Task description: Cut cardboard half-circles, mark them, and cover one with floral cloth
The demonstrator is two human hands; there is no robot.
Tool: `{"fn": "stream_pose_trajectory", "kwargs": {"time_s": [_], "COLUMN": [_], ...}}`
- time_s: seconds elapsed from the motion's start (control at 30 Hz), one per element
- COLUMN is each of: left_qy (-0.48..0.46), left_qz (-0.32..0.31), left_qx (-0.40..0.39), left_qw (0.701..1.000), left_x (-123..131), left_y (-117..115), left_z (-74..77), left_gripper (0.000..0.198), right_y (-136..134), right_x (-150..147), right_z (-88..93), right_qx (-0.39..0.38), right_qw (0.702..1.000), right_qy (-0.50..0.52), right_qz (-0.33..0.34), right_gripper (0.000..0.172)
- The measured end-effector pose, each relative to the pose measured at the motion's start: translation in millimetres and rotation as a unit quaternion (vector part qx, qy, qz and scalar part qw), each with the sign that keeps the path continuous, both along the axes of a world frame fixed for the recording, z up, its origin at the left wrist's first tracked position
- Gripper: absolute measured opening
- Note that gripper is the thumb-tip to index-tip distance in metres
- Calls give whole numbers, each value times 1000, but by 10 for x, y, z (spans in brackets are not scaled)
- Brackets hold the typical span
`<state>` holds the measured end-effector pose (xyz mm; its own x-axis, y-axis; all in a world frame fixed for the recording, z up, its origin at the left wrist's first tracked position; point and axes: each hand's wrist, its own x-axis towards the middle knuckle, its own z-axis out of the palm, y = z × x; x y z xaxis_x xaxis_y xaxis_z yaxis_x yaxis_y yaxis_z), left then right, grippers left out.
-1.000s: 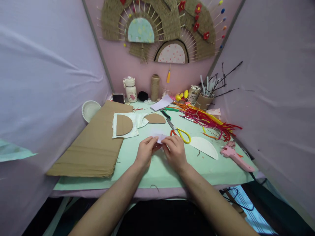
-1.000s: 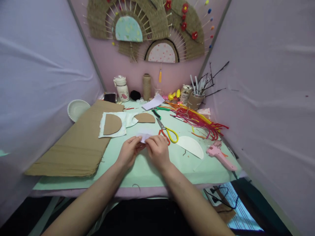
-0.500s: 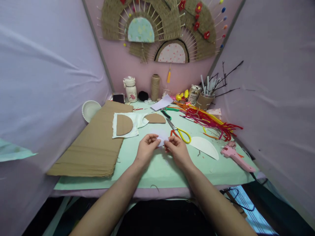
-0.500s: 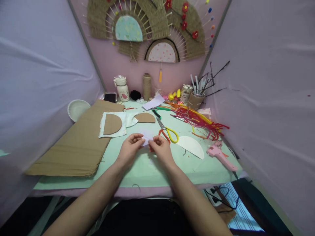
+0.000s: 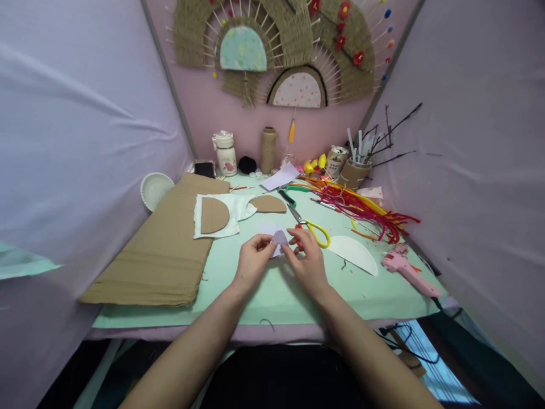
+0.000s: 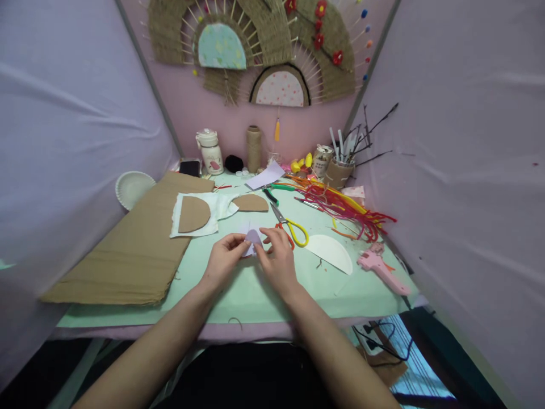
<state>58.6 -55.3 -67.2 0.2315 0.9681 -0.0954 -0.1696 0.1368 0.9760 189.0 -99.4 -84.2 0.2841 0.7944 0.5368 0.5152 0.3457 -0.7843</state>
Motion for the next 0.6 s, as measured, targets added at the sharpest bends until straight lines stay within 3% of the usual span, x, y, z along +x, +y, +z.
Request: {"fn": "stream_pose_trajectory", "kwargs": {"time_s": [0.33,0.6], "left_qy": [38,62], "left_qz": [-25,-37], "left_qx": [21,37], "left_qw": [999,997], "left_x": [-14,-25], "left_y": [34,49], "left_z": [-89,-115], "left_gripper": [29,25], "right_y": [-13,-28], "right_x": [36,39], "right_z": [-7,-1], "right_qx": [67,79], "right_qw": [977,980], "right_qy": [-197,-180], "right_qz": [-47,-18], "right_gripper": [28,22]}}
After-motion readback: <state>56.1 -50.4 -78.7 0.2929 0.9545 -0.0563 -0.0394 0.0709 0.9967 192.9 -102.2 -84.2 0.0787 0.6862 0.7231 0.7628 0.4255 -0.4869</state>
